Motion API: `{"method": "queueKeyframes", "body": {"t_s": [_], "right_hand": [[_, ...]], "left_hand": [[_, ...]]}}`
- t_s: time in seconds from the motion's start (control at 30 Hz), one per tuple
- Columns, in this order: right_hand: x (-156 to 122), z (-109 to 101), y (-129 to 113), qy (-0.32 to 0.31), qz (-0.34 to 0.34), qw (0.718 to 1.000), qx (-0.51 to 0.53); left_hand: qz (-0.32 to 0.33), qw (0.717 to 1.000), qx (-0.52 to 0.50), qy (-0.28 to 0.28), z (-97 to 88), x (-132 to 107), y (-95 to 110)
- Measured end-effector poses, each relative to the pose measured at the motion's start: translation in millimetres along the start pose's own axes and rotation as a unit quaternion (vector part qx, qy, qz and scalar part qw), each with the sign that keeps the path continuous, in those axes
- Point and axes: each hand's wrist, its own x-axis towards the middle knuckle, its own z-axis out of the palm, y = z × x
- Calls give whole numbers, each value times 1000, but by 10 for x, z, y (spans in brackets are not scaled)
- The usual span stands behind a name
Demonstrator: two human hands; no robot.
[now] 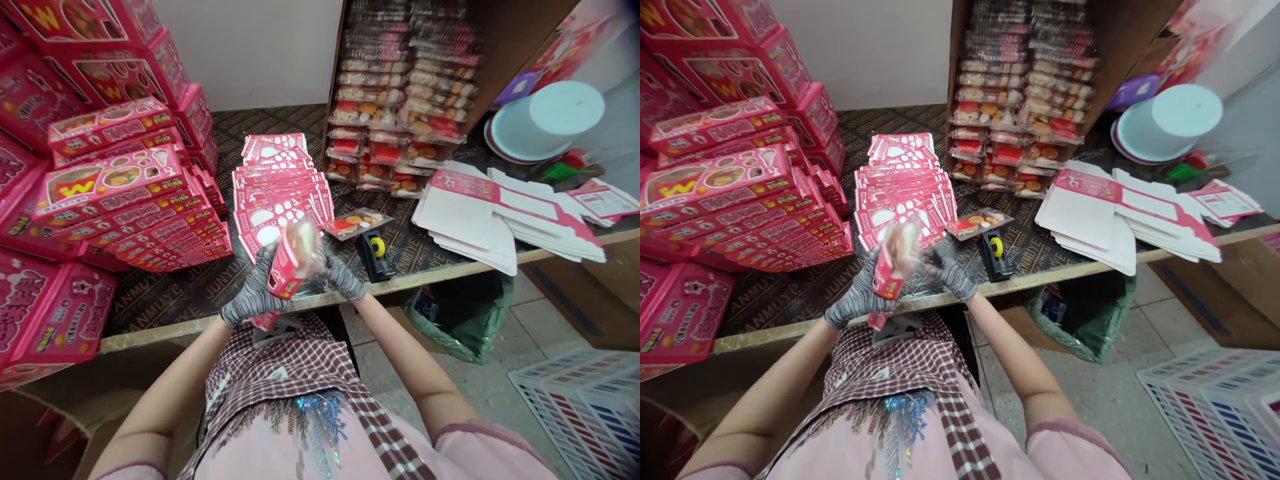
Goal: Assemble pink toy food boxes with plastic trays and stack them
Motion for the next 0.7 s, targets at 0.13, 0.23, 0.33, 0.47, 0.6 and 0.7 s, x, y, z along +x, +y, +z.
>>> {"method": "queueKeyframes", "body": {"t_s": [0.13, 0.23, 0.33, 0.47, 0.6, 0.7], "right_hand": [[-74, 162, -14, -60, 18, 996, 65], [-94, 134, -82, -16, 26, 998, 48], [-95, 2, -161, 62, 31, 998, 7], [-78, -149, -265, 132, 28, 990, -43], [-56, -212, -353, 175, 21, 981, -83], [-5, -237, -434, 161, 8, 984, -79]], "left_hand": [[-14, 951, -308, -18, 78, 104, 96], [-19, 937, -348, 21, 164, 150, 128], [-48, 946, -301, 111, 232, 167, 78], [-52, 953, -265, 135, 312, 186, -93], [-80, 957, -279, 29, 426, 179, -323], [-90, 958, -269, 38, 555, 160, -526]]}}
